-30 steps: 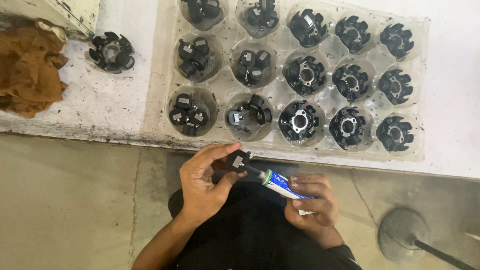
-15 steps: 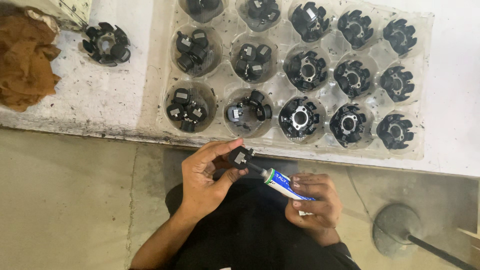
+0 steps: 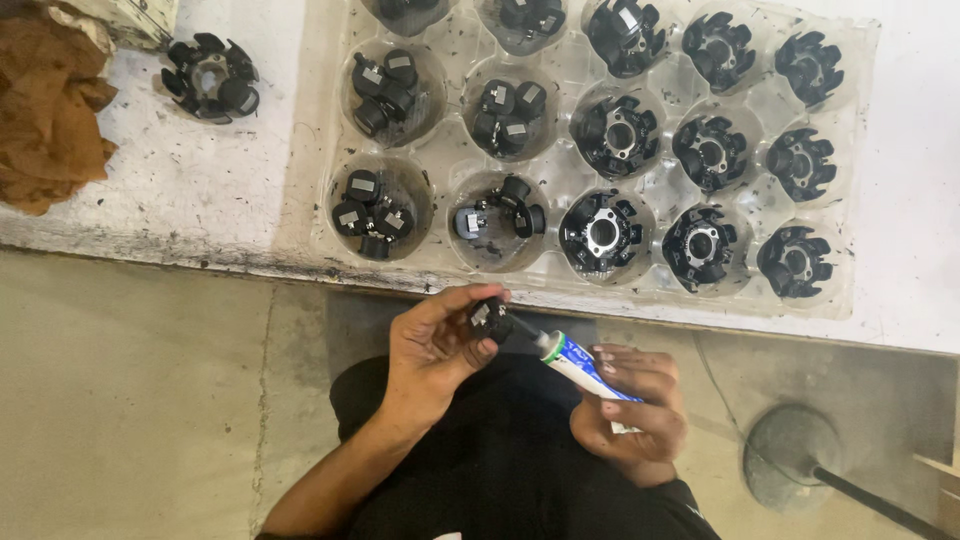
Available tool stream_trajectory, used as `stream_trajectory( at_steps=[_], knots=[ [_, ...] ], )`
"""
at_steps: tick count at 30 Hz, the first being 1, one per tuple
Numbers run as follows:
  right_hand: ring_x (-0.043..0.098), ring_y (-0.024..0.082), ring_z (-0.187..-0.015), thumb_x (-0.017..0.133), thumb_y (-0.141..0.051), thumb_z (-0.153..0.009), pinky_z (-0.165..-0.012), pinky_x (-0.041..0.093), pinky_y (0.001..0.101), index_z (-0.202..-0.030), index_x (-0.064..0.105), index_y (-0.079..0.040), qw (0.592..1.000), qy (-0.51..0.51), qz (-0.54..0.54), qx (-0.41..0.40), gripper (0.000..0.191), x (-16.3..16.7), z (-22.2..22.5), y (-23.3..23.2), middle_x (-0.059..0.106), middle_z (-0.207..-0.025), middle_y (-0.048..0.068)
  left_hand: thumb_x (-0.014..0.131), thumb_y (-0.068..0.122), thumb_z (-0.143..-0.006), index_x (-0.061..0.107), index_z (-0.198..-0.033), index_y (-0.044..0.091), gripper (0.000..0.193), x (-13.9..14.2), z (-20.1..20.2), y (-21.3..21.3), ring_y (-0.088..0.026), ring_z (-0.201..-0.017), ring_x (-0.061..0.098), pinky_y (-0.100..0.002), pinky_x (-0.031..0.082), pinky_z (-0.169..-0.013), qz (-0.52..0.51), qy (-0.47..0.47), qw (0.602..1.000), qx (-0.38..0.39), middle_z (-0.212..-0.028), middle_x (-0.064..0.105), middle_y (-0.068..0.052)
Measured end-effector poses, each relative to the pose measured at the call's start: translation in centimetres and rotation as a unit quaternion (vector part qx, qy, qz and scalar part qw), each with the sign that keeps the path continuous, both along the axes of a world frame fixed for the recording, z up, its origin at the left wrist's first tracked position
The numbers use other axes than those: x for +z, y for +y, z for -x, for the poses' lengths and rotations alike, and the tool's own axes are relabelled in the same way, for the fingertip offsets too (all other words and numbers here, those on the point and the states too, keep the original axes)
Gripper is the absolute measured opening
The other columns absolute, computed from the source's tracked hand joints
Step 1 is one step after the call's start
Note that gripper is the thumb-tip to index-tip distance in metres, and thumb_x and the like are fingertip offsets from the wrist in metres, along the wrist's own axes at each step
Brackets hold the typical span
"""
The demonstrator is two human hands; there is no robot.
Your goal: The person holds a tube of adhesive in one hand and picks up small black mechanical components one at a time, squeezing adhesive onto each part, then places the treated parts into the cavities of a clear plastic tray. The person repeats this cycle across the tray of parts.
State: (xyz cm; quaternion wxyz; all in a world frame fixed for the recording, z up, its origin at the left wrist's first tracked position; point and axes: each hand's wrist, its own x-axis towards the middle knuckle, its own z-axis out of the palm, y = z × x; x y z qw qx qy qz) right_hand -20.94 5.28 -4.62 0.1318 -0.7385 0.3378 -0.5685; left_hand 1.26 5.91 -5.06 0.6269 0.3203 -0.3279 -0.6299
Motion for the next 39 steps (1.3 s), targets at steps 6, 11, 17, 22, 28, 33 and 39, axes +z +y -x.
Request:
stream_trajectory(
  at_steps=[6,11,17,22,28,33,39],
  knots=[
    [0.071,0.028,-0.098,0.078,0.009,-0.076,-0.086,0.068,0.0478,-0.1,0.049,-0.013,0.998,-0.042,-0.03,0.021,0.044,0.2,0.1,0.2,0.066,-0.103,0.012,0.078,0.023,-0.095,0.062,-0.139,-0.001,0.052,-1.1,0.8,1.0,-0.02,-0.099,0.072,-0.037,0.063,-0.091,-0.063,0.108,0.99,-0.058,-0.136,0.068,-0.014],
    [0.069,0.028,-0.096,0.073,0.014,-0.073,-0.088,0.067,0.0508,-0.094,0.05,-0.012,0.998,-0.003,-0.059,0.033,0.041,1.0,0.1,0.1,0.064,-0.099,0.011,0.078,0.022,-0.096,0.061,-0.138,0.0,0.05,-1.4,0.9,1.3,-0.019,-0.098,0.07,-0.039,0.063,-0.089,-0.06,0.107,0.991,-0.06,-0.14,0.066,-0.015],
    [0.069,0.028,-0.095,0.071,0.016,-0.074,-0.088,0.068,0.0506,-0.094,0.049,-0.012,0.998,0.009,-0.06,0.021,0.041,1.1,-0.2,0.1,0.064,-0.099,0.011,0.077,0.021,-0.097,0.061,-0.138,0.001,0.048,-1.6,0.8,1.4,-0.021,-0.097,0.071,-0.041,0.064,-0.087,-0.071,0.13,0.987,-0.056,-0.139,0.067,-0.016],
    [0.069,0.026,-0.095,0.072,0.017,-0.074,-0.087,0.069,0.0491,-0.095,0.049,-0.012,0.998,0.003,-0.062,0.019,0.042,1.1,-0.3,0.1,0.065,-0.099,0.011,0.076,0.022,-0.097,0.063,-0.138,0.002,0.047,-1.8,0.8,1.4,-0.022,-0.096,0.071,-0.042,0.064,-0.085,-0.08,0.136,0.986,-0.056,-0.139,0.067,-0.017],
    [0.069,0.028,-0.095,0.071,0.017,-0.073,-0.086,0.069,0.0487,-0.092,0.05,-0.011,0.998,0.008,-0.063,0.029,0.04,1.6,-0.4,0.0,0.064,-0.099,0.011,0.074,0.027,-0.099,0.065,-0.135,0.001,0.046,-2.0,0.5,1.6,-0.022,-0.094,0.071,-0.041,0.064,-0.083,-0.079,0.151,0.983,-0.067,-0.138,0.067,-0.017],
    [0.071,0.03,-0.094,0.071,0.017,-0.071,-0.083,0.068,0.0469,-0.088,0.049,-0.011,0.998,0.025,-0.056,0.026,0.04,2.0,-0.2,-0.2,0.065,-0.097,0.012,0.074,0.031,-0.101,0.069,-0.139,-0.002,0.051,-2.0,0.2,1.5,-0.023,-0.093,0.07,-0.039,0.062,-0.079,-0.083,0.185,0.975,-0.09,-0.12,0.071,-0.019],
    [0.069,0.024,-0.089,0.076,0.002,-0.088,-0.083,0.066,0.0392,-0.097,0.049,-0.011,0.979,-0.188,-0.037,-0.074,0.032,-0.3,-0.5,-0.6,0.065,-0.099,0.011,0.085,0.0,-0.088,0.069,-0.131,0.005,0.046,0.0,-1.6,-2.0,-0.018,-0.099,0.07,-0.033,0.062,-0.088,0.037,-0.057,0.998,0.01,-0.121,0.072,-0.013]
  ],
)
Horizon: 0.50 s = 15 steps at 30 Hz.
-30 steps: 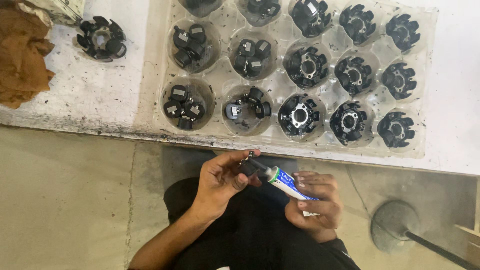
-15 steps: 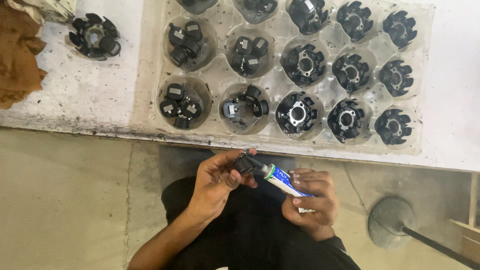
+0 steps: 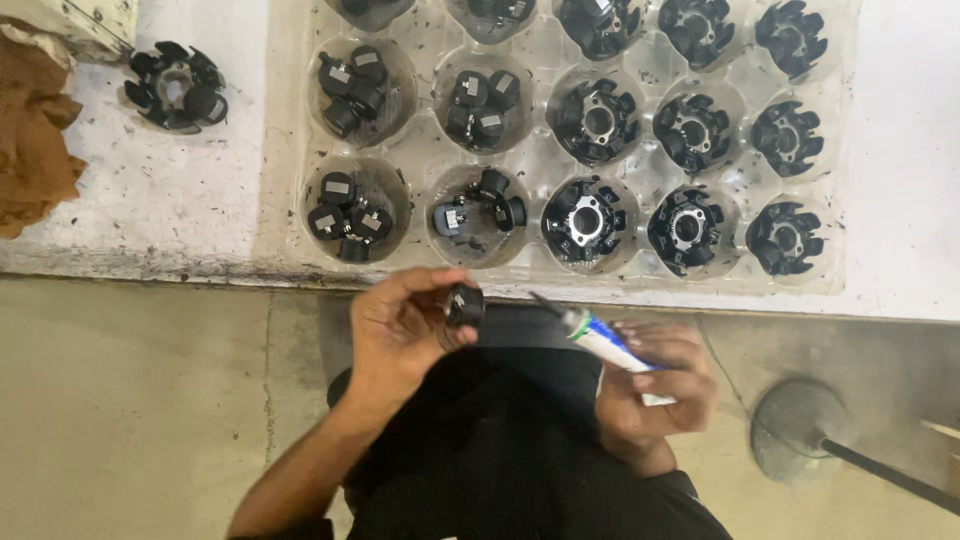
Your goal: The person holds a tube of adhesive in one hand and picks up small black mechanical components one at a time, squeezing adhesive onto each part, then places the treated parts into the cavities of a clear plastic tray. The person repeats this cycle across the tray of parts.
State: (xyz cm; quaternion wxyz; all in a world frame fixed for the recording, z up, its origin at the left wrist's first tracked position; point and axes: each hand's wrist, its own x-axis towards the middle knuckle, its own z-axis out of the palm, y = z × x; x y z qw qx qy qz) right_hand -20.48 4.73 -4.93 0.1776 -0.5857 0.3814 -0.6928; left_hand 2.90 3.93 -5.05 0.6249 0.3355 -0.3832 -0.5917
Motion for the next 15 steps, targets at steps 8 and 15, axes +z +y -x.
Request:
stream_trajectory(
  at_steps=[8,15],
  knots=[
    [0.064,0.02,-0.084,0.084,-0.001,-0.09,-0.077,0.061,0.0322,-0.101,0.049,-0.011,0.995,-0.061,0.041,-0.07,0.038,-1.4,3.0,-0.6,0.063,-0.091,0.01,0.081,0.001,-0.079,0.072,-0.121,0.008,0.043,4.8,-5.1,-9.1,-0.017,-0.095,0.077,-0.029,0.063,-0.083,0.098,-0.424,0.894,-0.11,-0.111,0.075,-0.008],
    [0.067,0.022,-0.088,0.079,-0.002,-0.091,-0.078,0.063,0.0341,-0.101,0.05,-0.011,0.997,-0.048,0.02,-0.061,0.032,-1.2,2.3,0.1,0.063,-0.092,0.009,0.082,0.018,-0.071,0.078,-0.109,0.016,0.038,5.9,-3.1,-12.6,-0.022,-0.08,0.067,-0.037,0.056,-0.067,0.386,-0.673,0.601,-0.194,-0.086,0.064,-0.003]
  ],
)
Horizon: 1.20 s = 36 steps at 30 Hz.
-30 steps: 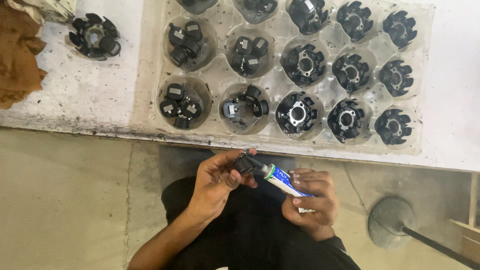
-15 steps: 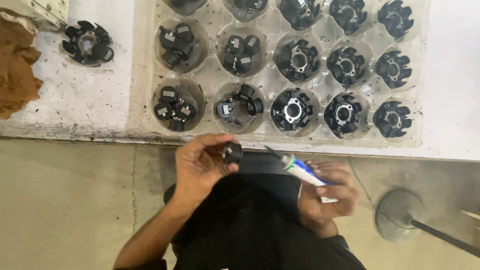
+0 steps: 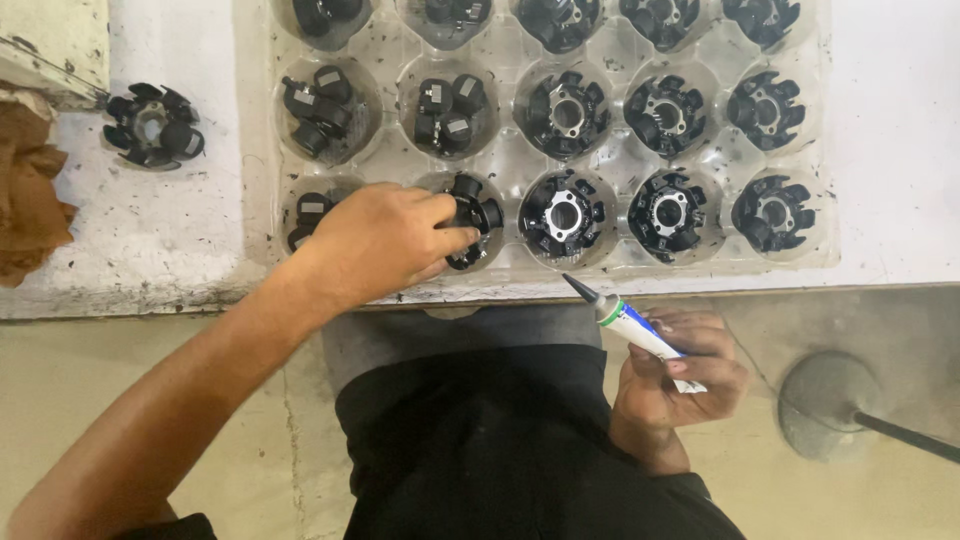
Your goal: The person holds a tube of adhesive in one hand and picks up small black mechanical components one at a time, squeezing adhesive onto each part, then places the treated parts into the cavities of a clear plastic tray. The person repeats this cycle across the tray of parts.
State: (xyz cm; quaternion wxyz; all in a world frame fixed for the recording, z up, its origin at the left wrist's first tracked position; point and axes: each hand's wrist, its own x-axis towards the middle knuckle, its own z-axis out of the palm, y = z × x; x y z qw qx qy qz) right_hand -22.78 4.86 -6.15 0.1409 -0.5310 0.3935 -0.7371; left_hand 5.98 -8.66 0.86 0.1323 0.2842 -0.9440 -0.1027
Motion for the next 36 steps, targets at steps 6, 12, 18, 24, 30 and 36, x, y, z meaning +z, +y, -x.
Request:
stream_trajectory(
  at_steps=[6,12,18,24,30,36],
  knots=[
    [0.066,0.023,-0.088,0.078,0.003,-0.091,-0.079,0.065,0.0379,-0.1,0.046,-0.013,0.999,0.032,-0.009,0.0,0.037,0.5,0.1,0.1,0.062,-0.098,0.01,0.085,0.021,-0.069,0.079,-0.109,0.021,0.041,-1.2,0.3,-1.2,-0.023,-0.08,0.069,-0.04,0.056,-0.069,-0.041,-0.063,0.997,-0.018,-0.084,0.066,-0.002],
    [0.065,0.023,-0.089,0.079,0.001,-0.089,-0.079,0.064,0.0382,-0.099,0.046,-0.012,1.0,0.021,-0.006,-0.002,0.036,0.4,0.2,0.0,0.061,-0.097,0.01,0.086,0.019,-0.068,0.078,-0.113,0.025,0.045,0.3,1.3,-1.2,-0.025,-0.084,0.07,-0.041,0.057,-0.072,-0.133,-0.11,0.985,0.028,-0.091,0.071,-0.001],
    [0.067,0.023,-0.09,0.079,-0.002,-0.094,-0.081,0.063,0.0371,-0.101,0.046,-0.011,1.0,0.021,-0.011,-0.01,0.034,0.1,0.6,-0.1,0.062,-0.101,0.01,0.083,0.022,-0.076,0.076,-0.092,0.016,0.019,2.9,1.8,-2.2,-0.025,-0.077,0.072,-0.043,0.056,-0.069,-0.238,-0.032,0.955,0.173,-0.081,0.075,-0.002],
    [0.068,0.023,-0.088,0.079,-0.006,-0.093,-0.079,0.062,0.0349,-0.1,0.049,-0.011,0.999,0.043,-0.014,-0.002,0.032,-0.2,0.2,-0.2,0.064,-0.1,0.011,0.09,0.038,-0.072,0.068,-0.071,0.013,0.034,0.8,4.0,-4.2,-0.031,-0.069,0.071,-0.046,0.056,-0.064,-0.153,0.021,0.94,0.304,-0.066,0.07,-0.007],
    [0.068,0.024,-0.088,0.079,-0.003,-0.091,-0.079,0.059,0.0348,-0.098,0.05,-0.01,0.997,0.066,-0.031,0.017,0.031,-0.5,0.0,-0.4,0.065,-0.098,0.013,0.092,0.034,-0.062,0.068,-0.067,0.015,0.031,-1.2,4.5,-5.6,-0.032,-0.073,0.071,-0.046,0.056,-0.067,-0.185,-0.035,0.93,0.314,-0.069,0.071,-0.008],
    [0.068,0.024,-0.091,0.078,-0.001,-0.09,-0.079,0.061,0.0342,-0.097,0.05,-0.01,0.997,0.053,-0.016,0.053,0.03,-1.7,-0.6,-0.3,0.066,-0.097,0.012,0.088,0.025,-0.059,0.069,-0.081,0.014,0.031,-1.2,4.9,-4.7,-0.032,-0.074,0.071,-0.047,0.055,-0.066,-0.126,0.018,0.944,0.304,-0.071,0.07,-0.005]
  ],
)
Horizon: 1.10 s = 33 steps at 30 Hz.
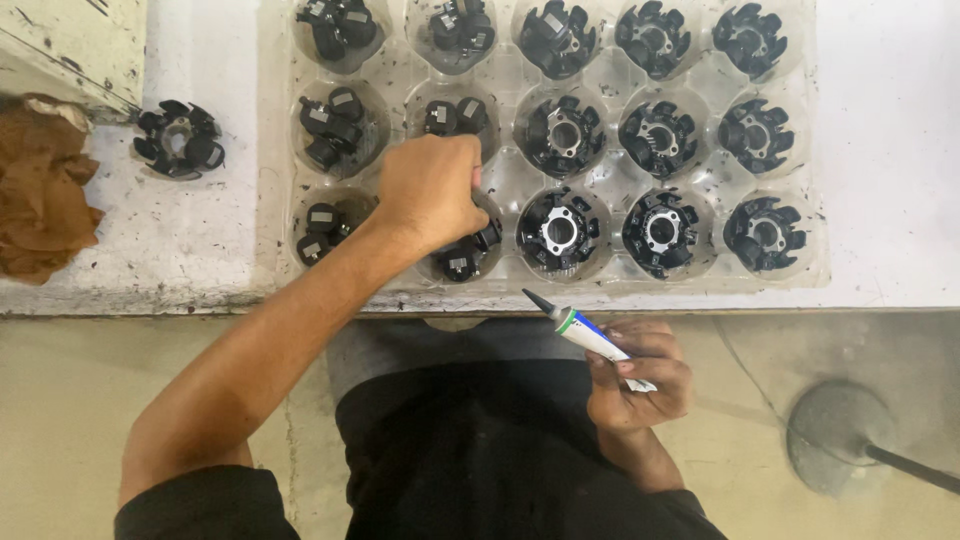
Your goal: The person holds a tube of adhesive in one hand and picks up small black mechanical components one at a time, squeezing adhesive onto each part, then places the treated parts into the cavities of a clear plastic tray. The person repeats this cycle across the tray of parts.
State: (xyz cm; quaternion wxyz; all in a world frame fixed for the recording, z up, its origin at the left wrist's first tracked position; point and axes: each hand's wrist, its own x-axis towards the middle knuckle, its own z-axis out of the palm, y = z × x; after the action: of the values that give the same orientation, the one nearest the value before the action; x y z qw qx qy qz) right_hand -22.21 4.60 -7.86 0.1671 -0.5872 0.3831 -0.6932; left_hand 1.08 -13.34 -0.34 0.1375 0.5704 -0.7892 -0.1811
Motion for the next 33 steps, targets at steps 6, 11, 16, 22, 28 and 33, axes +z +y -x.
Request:
stream_trajectory(
  at_steps=[6,11,16,22,28,33],
  knots=[
    [0.068,0.022,-0.09,0.078,0.0,-0.093,-0.085,0.059,0.034,-0.104,0.049,-0.011,0.992,-0.121,0.017,-0.038,0.033,-1.9,-0.1,0.7,0.066,-0.101,0.012,0.071,0.019,-0.101,0.068,-0.117,0.013,0.017,1.1,-2.4,3.6,-0.018,-0.087,0.072,-0.033,0.055,-0.073,0.038,0.229,0.972,0.027,-0.097,0.074,-0.003],
    [0.065,0.024,-0.1,0.078,0.004,-0.093,-0.093,0.059,0.0372,-0.105,0.048,-0.012,0.969,-0.23,-0.064,0.058,0.036,-1.8,0.4,1.3,0.065,-0.104,0.015,0.075,0.001,-0.094,0.062,-0.123,0.004,0.032,0.3,-3.9,9.4,-0.013,-0.094,0.061,-0.027,0.053,-0.083,-0.115,0.595,0.795,0.041,-0.106,0.063,-0.007],
    [0.066,0.026,-0.097,0.079,0.006,-0.091,-0.094,0.057,0.0387,-0.104,0.049,-0.014,0.972,-0.201,-0.069,0.097,0.038,-0.9,-0.5,1.2,0.067,-0.098,0.013,0.081,-0.011,-0.084,0.056,-0.113,0.003,0.04,-1.3,-2.7,15.1,-0.019,-0.112,0.07,-0.032,0.061,-0.098,-0.095,0.723,0.683,0.033,-0.12,0.065,-0.01],
    [0.071,0.029,-0.094,0.082,0.002,-0.079,-0.082,0.061,0.04,-0.093,0.049,-0.014,0.997,0.038,-0.03,0.054,0.039,1.4,-1.0,1.4,0.07,-0.095,0.012,0.08,-0.014,-0.081,0.051,-0.12,0.002,0.052,-1.9,-0.7,17.8,-0.02,-0.099,0.077,-0.033,0.069,-0.083,-0.087,0.655,0.741,0.125,-0.114,0.075,-0.018],
    [0.073,0.03,-0.089,0.083,0.007,-0.076,-0.08,0.063,0.0422,-0.088,0.047,-0.014,0.991,0.125,-0.013,0.042,0.043,2.9,-1.2,1.1,0.07,-0.091,0.012,0.074,-0.019,-0.085,0.066,-0.118,-0.004,0.037,-1.5,-0.7,17.7,-0.021,-0.106,0.074,-0.035,0.07,-0.089,-0.031,0.636,0.763,0.114,-0.128,0.068,-0.017],
    [0.075,0.03,-0.09,0.079,0.012,-0.078,-0.08,0.064,0.0424,-0.089,0.046,-0.014,0.991,0.133,-0.01,0.031,0.044,3.0,-1.4,1.0,0.07,-0.092,0.011,0.074,-0.02,-0.084,0.07,-0.124,-0.002,0.043,-0.8,-0.9,17.7,-0.02,-0.101,0.076,-0.033,0.07,-0.088,-0.031,0.608,0.783,0.125,-0.126,0.063,-0.013]
  ],
)
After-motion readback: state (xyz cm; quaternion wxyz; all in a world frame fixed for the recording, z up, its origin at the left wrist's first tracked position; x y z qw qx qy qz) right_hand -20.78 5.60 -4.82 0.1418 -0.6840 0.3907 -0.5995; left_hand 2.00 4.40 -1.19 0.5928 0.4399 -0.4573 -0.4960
